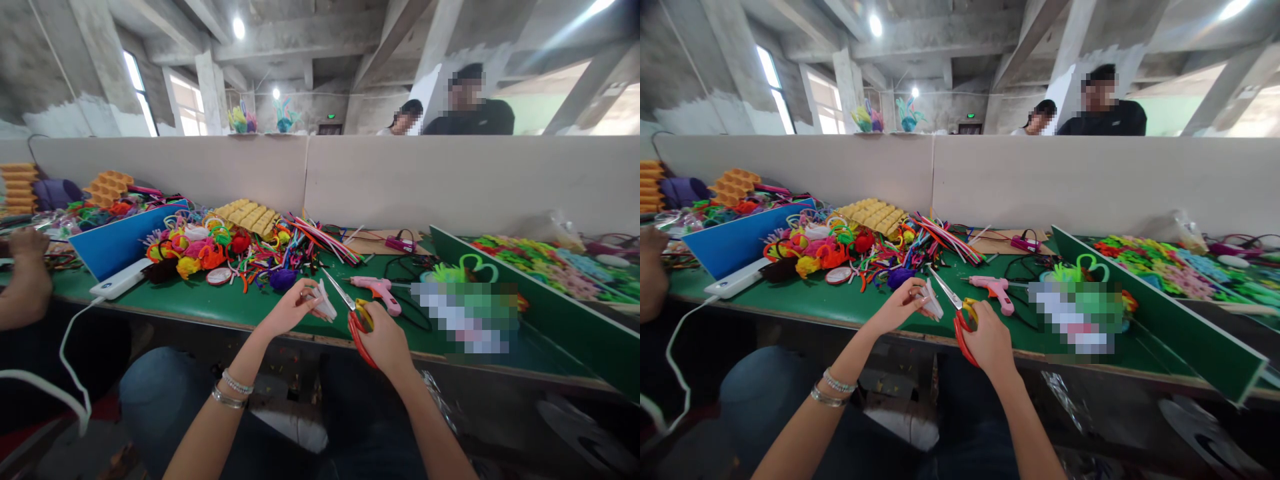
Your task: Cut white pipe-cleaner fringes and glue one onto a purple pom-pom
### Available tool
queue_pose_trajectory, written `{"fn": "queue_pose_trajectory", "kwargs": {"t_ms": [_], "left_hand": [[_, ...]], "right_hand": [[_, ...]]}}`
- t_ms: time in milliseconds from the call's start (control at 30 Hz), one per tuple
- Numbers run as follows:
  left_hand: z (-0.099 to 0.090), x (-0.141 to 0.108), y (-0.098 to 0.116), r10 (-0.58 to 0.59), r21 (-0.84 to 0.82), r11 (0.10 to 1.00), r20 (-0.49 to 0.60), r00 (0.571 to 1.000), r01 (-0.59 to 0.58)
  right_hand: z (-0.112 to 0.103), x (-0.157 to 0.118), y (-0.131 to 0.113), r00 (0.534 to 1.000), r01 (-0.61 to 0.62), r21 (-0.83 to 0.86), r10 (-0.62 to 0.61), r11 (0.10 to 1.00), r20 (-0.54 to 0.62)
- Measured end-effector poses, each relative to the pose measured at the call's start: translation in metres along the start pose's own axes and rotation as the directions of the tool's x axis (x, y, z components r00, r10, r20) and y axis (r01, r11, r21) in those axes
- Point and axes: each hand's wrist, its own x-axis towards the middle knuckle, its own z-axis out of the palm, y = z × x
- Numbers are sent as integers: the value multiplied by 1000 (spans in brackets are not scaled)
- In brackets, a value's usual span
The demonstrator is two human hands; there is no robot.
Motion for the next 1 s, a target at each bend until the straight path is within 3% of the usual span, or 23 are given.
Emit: {"fn": "queue_pose_trajectory", "kwargs": {"t_ms": [400,567,767,1000], "left_hand": [[-2,-1,1,-11,121,993,-21,1000,13],[-2,0,2,-21,108,994,-21,1000,24],[-3,0,1,-29,153,988,-32,999,34],[-5,-1,-1,-27,164,986,-35,999,33]], "right_hand": [[-1,1,6,993,-10,-101,-2,995,-115],[-2,2,6,968,59,-180,-100,982,-229],[-6,3,5,937,-76,-310,-39,948,-347],[-8,4,10,933,-86,-357,-50,930,-356]]}}
